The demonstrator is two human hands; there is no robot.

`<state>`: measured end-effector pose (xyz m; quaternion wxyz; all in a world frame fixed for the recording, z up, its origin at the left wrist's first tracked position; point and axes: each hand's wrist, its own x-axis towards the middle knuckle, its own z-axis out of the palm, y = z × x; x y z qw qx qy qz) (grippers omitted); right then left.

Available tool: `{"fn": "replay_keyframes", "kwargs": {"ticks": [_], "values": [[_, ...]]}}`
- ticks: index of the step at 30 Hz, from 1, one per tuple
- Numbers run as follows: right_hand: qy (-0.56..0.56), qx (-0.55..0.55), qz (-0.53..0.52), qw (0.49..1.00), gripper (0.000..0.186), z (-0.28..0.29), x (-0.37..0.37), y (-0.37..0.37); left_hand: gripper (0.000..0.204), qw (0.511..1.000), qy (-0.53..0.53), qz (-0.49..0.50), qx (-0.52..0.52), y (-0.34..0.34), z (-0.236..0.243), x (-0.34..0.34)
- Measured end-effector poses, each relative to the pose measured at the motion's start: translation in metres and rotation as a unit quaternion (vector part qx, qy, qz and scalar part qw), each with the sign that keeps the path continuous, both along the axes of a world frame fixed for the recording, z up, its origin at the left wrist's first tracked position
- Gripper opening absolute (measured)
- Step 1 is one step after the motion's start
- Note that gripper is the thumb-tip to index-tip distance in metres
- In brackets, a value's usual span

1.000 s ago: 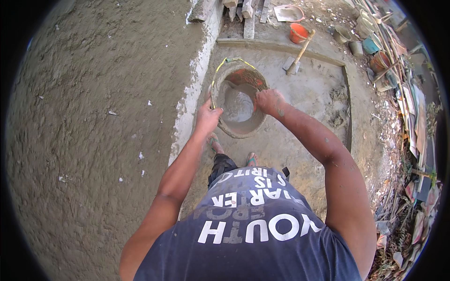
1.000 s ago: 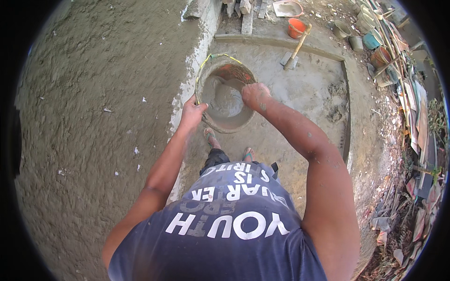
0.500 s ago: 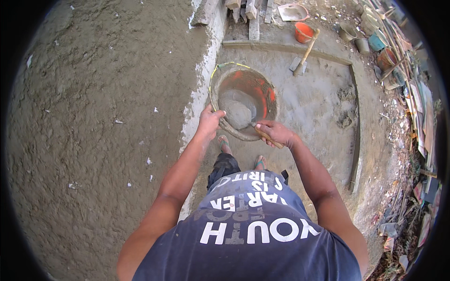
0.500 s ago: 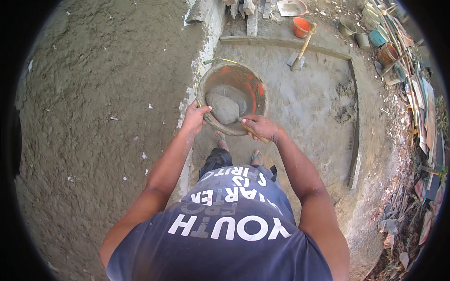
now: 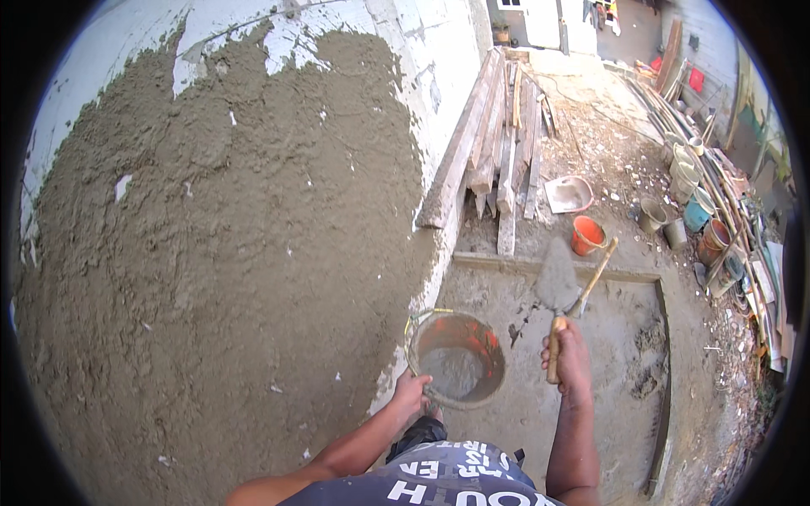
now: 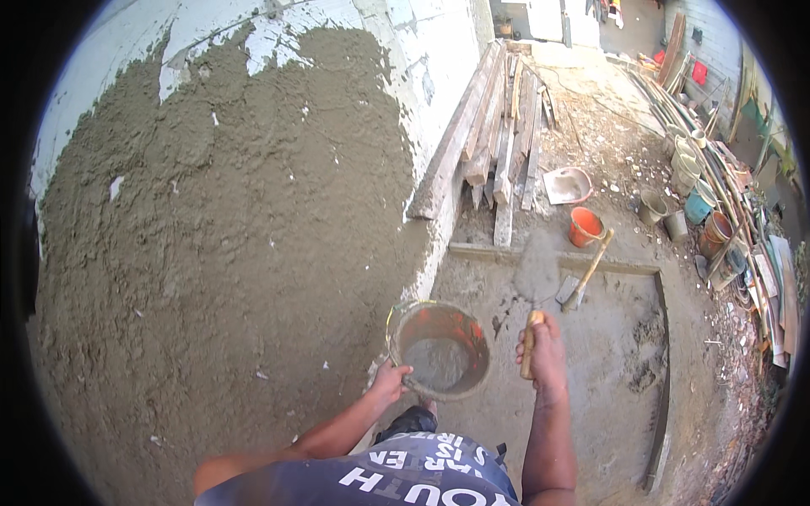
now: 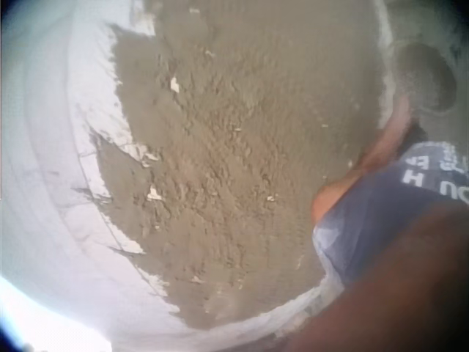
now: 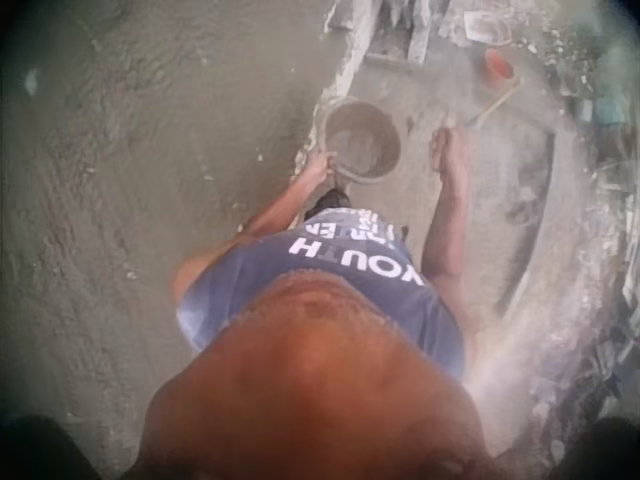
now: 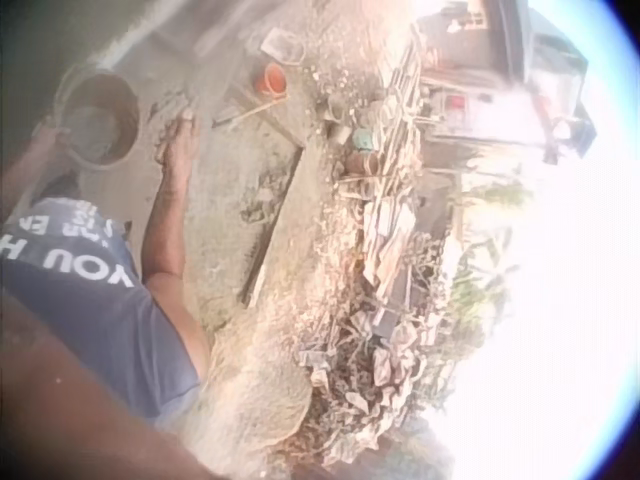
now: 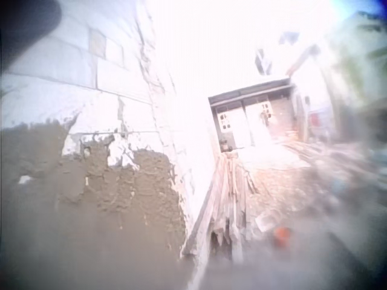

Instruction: The person applies wet plaster to a white block wall using a trowel, scooping material from a bucket and smoothing it across the surface.

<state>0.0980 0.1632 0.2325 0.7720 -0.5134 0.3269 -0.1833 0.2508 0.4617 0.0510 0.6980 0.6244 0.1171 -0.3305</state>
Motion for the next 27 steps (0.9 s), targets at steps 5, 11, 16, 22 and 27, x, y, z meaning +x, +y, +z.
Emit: {"fn": "replay_keyframes", "kwargs": {"ticks": [5,11,16,22,27], "values": [[-0.206,-0.186,-0.242,0.93,0.034,0.14,0.227,-0.037,0.04,0.991,-0.072,-0.022,0.112,0.074,0.002,0.039],[-0.077,-0.279,-0.279,0.915,0.064,0.307,0.533,-0.021,0.041,0.942,-0.163,-0.051,0.291,0.086,-0.003,0.054],[-0.379,-0.335,-0.018,0.862,0.059,0.433,0.622,0.074,0.039,0.957,-0.168,0.025,0.234,0.094,-0.04,0.056],[-0.535,-0.111,0.262,0.795,0.061,0.316,0.387,0.117,0.04,0.983,-0.043,0.168,0.055,0.066,0.016,0.019],[-0.088,-0.163,0.521,0.833,0.055,0.031,0.148,0.029,0.041,0.985,-0.09,0.142,0.031,0.048,0.009,-0.019]]}}
